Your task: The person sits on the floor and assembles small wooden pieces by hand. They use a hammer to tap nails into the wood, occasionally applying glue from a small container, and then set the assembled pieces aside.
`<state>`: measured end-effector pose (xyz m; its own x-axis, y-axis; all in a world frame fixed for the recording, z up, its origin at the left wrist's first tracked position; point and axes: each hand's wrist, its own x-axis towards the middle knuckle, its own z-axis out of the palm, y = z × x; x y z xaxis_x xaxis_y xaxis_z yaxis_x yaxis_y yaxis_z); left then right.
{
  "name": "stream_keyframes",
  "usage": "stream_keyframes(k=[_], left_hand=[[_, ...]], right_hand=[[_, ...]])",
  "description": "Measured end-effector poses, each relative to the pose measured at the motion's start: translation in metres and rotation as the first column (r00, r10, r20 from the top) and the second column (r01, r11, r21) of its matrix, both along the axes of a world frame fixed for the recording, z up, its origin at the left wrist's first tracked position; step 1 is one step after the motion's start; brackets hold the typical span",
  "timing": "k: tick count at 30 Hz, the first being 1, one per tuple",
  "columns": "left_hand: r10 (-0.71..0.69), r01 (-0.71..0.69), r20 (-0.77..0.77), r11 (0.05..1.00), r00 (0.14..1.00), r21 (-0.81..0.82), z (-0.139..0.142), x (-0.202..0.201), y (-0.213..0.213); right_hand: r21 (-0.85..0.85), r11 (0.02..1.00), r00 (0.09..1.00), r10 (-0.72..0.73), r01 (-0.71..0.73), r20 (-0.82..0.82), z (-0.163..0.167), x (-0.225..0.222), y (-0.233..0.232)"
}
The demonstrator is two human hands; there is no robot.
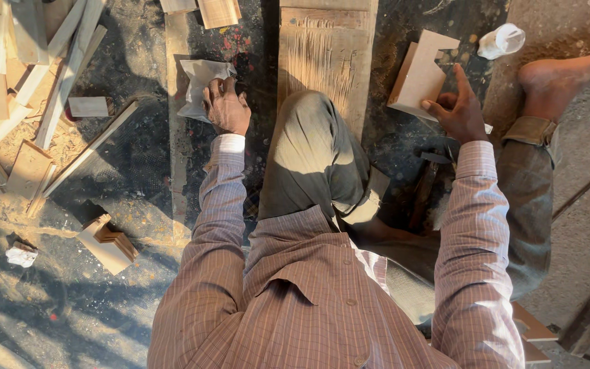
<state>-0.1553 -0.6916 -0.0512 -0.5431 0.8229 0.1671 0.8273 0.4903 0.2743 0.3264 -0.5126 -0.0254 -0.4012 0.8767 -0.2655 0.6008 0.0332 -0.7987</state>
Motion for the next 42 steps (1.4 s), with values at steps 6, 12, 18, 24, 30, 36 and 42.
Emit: stream_keyframes(k=[6, 12, 18, 24, 30, 36, 42], left_hand=[[-0.011, 0.002, -0.181, 0.999, 0.983, -0.048, -0.018, -0.037, -0.012], [-0.081, 0.062, -0.177, 0.992, 0.981, -0.11, -0.016, -0.054, 0.011], [-0.053, 0.031, -0.215, 0.994, 0.975, -0.106, -0.012, -0.058, 0.026], [0.02, -0.044, -0.147, 0.986, 0.989, -0.16, -0.021, -0.056, 0.036], [0.149, -0.136, 0.004, 0.917, 0.989, -0.374, -0.017, -0.062, 0.053], [0.199, -0.125, 0.065, 0.804, 0.978, -0.581, 0.014, -0.071, 0.078], [0.12, -0.041, 0.06, 0.696, 0.991, -0.717, 0.026, -0.064, 0.09]], right_hand=[[-0.061, 0.997, 0.999, -0.036, 0.036, -0.003, 0.0, -0.01, 0.001], [-0.064, 0.997, 0.999, -0.037, 0.038, 0.015, 0.004, -0.013, 0.002], [-0.061, 0.998, 0.999, -0.033, 0.035, 0.034, 0.002, -0.015, 0.003], [-0.068, 0.997, 0.999, -0.043, 0.044, 0.017, -0.001, -0.017, 0.001], [-0.056, 0.998, 0.999, -0.037, 0.038, 0.013, 0.002, -0.02, -0.001], [-0.046, 0.998, 0.999, -0.032, 0.033, 0.033, 0.005, -0.017, 0.002], [-0.046, 0.999, 0.999, -0.026, 0.028, 0.041, 0.006, -0.014, 0.007]])
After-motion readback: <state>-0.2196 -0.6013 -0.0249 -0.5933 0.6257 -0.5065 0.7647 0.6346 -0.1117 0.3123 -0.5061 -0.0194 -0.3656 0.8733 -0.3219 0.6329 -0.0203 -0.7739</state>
